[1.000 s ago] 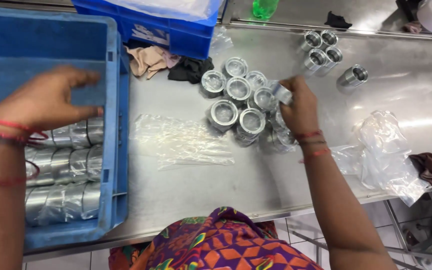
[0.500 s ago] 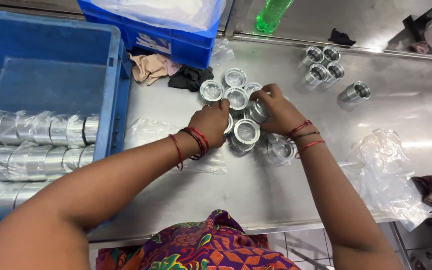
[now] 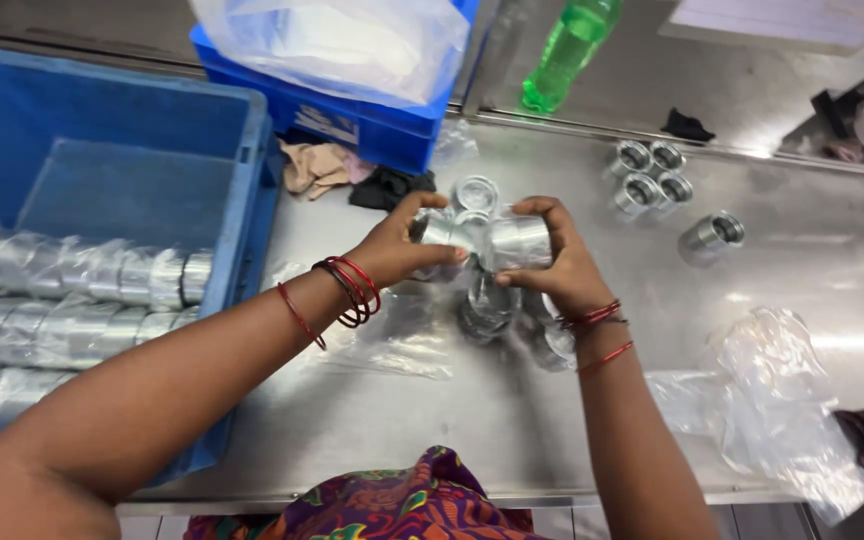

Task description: The person packs metal rings by picking them from a table, placing them into plastic bags, and putting the bags into a blue crate.

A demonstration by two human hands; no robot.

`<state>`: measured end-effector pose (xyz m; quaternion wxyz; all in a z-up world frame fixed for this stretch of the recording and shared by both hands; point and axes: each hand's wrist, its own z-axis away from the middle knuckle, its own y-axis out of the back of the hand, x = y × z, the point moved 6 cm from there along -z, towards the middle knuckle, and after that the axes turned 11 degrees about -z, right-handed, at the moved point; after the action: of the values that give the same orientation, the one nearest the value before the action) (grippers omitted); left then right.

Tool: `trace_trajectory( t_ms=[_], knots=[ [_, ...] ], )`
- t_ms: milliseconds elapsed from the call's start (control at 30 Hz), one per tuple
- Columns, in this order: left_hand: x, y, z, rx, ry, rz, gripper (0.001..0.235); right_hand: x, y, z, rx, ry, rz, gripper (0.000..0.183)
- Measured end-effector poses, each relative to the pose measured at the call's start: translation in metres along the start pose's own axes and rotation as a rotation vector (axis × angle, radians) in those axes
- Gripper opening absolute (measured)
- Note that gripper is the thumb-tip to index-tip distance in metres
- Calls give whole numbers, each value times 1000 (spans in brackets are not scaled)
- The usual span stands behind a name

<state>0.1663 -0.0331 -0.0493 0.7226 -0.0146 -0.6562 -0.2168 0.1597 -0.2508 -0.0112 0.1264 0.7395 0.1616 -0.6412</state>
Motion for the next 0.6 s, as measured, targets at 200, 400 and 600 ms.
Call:
trace_trajectory(
  t_ms=[200,400,600],
  knots=[
    [25,91,67,92,-243,497,49,-64,-141,-50,-98,217,-49,84],
    [20,270,144,204,-232,490,46,-84,-319,-148,-253,209,-104,61],
    [-159,394,118,312,48,398,69,198,-398,-340,-42,227,494,24]
  ],
)
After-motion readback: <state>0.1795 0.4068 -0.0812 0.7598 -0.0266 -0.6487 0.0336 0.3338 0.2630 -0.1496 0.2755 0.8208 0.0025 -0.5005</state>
